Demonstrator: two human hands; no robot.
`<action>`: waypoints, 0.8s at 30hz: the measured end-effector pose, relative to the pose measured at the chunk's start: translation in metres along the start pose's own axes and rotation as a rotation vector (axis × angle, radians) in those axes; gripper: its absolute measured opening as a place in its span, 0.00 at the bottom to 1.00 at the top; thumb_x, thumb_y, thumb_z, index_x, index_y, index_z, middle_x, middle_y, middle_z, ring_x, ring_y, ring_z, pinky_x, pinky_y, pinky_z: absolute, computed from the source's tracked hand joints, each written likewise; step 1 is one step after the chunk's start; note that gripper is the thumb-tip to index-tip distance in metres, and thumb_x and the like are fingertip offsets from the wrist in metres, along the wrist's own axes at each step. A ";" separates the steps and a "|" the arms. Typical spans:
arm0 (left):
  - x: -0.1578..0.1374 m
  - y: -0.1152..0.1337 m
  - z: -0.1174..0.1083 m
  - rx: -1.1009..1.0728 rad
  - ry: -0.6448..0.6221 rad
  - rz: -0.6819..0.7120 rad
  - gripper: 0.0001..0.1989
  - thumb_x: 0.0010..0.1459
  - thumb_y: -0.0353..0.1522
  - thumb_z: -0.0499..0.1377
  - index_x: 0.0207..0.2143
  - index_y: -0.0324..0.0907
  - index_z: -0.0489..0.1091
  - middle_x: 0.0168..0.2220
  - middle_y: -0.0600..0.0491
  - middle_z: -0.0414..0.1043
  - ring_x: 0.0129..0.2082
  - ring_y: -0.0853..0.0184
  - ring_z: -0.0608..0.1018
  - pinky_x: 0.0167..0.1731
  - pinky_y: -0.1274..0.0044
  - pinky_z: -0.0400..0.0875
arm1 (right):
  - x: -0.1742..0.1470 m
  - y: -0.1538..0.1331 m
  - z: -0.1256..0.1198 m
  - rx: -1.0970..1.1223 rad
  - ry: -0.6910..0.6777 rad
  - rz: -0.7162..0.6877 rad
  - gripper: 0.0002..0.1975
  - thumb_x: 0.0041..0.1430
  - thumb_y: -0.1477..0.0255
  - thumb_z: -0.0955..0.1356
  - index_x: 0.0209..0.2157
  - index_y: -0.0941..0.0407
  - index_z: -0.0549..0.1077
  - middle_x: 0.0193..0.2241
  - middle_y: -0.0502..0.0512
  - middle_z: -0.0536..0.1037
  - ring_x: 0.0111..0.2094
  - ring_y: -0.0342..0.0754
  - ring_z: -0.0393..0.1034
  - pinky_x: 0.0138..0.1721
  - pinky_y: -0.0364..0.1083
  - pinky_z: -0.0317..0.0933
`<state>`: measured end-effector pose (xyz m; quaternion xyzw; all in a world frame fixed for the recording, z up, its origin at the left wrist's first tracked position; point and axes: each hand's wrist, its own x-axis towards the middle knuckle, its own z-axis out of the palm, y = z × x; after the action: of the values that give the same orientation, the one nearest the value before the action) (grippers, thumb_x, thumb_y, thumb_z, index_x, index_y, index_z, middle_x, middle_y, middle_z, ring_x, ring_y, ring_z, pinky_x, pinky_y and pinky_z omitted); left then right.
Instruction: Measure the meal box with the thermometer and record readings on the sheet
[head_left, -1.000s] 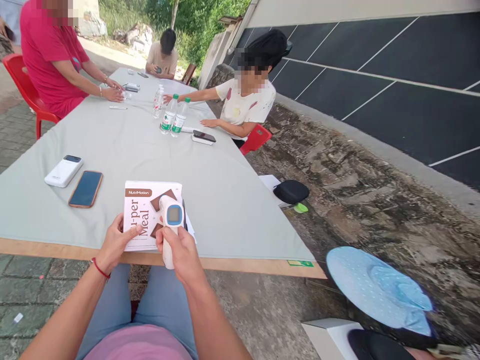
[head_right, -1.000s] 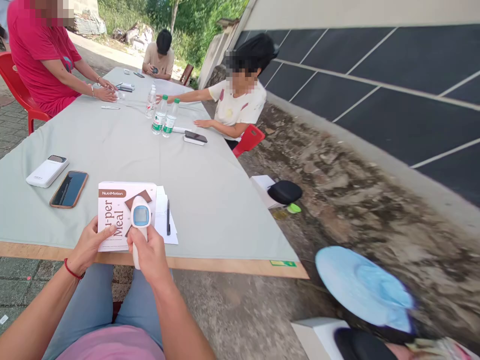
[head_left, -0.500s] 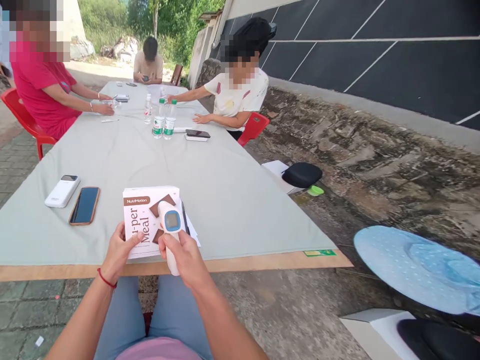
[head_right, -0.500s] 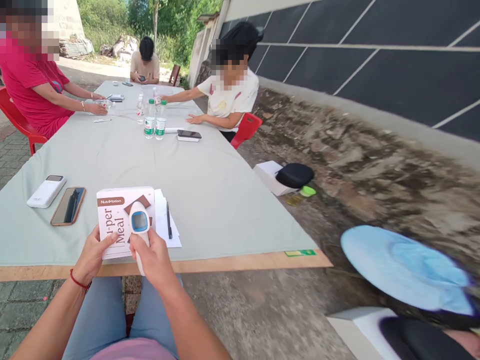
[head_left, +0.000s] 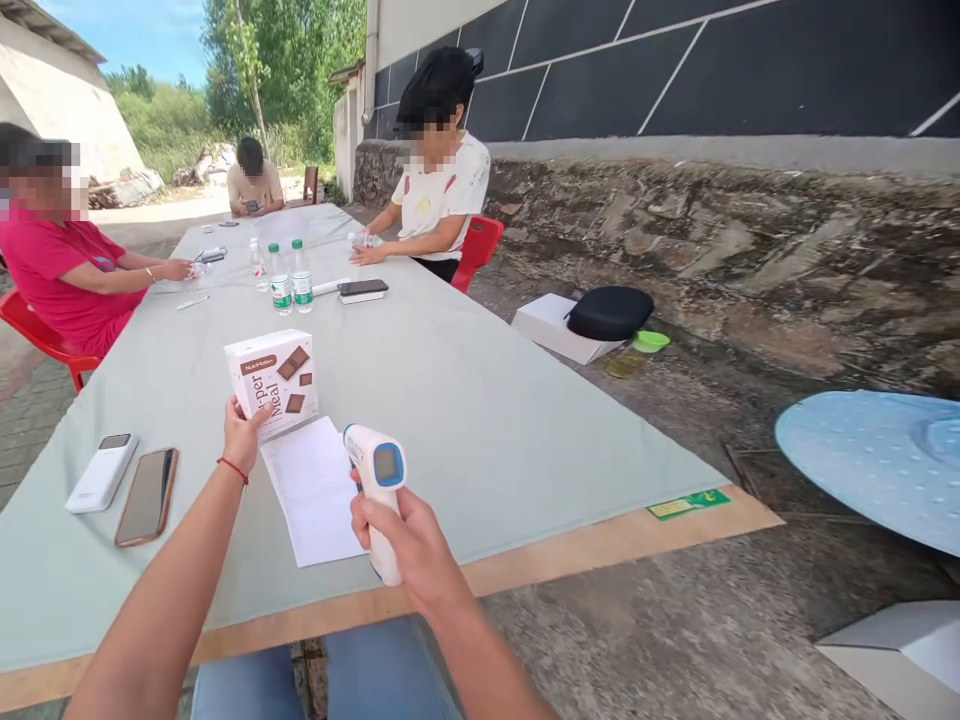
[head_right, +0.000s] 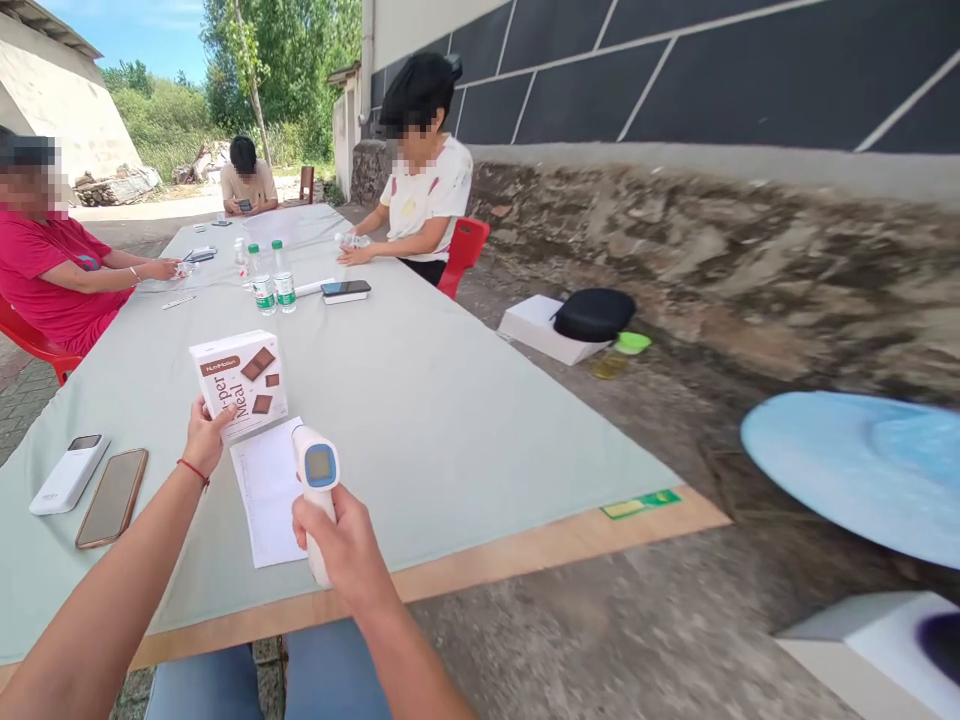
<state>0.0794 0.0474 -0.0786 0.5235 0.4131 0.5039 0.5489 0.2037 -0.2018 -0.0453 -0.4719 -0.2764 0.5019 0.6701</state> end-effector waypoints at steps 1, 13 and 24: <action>0.014 -0.007 0.006 0.000 0.015 0.009 0.37 0.35 0.38 0.73 0.47 0.44 0.59 0.51 0.45 0.71 0.48 0.62 0.77 0.47 0.68 0.73 | 0.004 -0.001 -0.004 -0.006 0.014 -0.013 0.18 0.52 0.59 0.69 0.38 0.58 0.71 0.19 0.47 0.68 0.23 0.44 0.59 0.27 0.44 0.55; 0.060 -0.029 0.021 0.333 0.156 0.018 0.36 0.40 0.36 0.71 0.52 0.41 0.63 0.55 0.40 0.66 0.61 0.52 0.65 0.59 0.64 0.59 | 0.024 0.000 -0.012 -0.076 0.030 -0.016 0.11 0.52 0.62 0.68 0.27 0.56 0.69 0.20 0.47 0.67 0.24 0.43 0.60 0.28 0.43 0.56; -0.077 -0.014 -0.069 0.624 -0.075 -0.001 0.34 0.52 0.44 0.61 0.59 0.42 0.59 0.54 0.41 0.67 0.58 0.53 0.69 0.56 0.58 0.64 | 0.002 0.012 0.006 -0.211 0.025 0.020 0.14 0.51 0.60 0.68 0.31 0.57 0.70 0.20 0.47 0.67 0.25 0.43 0.60 0.27 0.43 0.57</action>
<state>0.0022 -0.0173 -0.1060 0.6848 0.5275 0.3328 0.3770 0.1948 -0.1972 -0.0539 -0.5490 -0.3145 0.4708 0.6148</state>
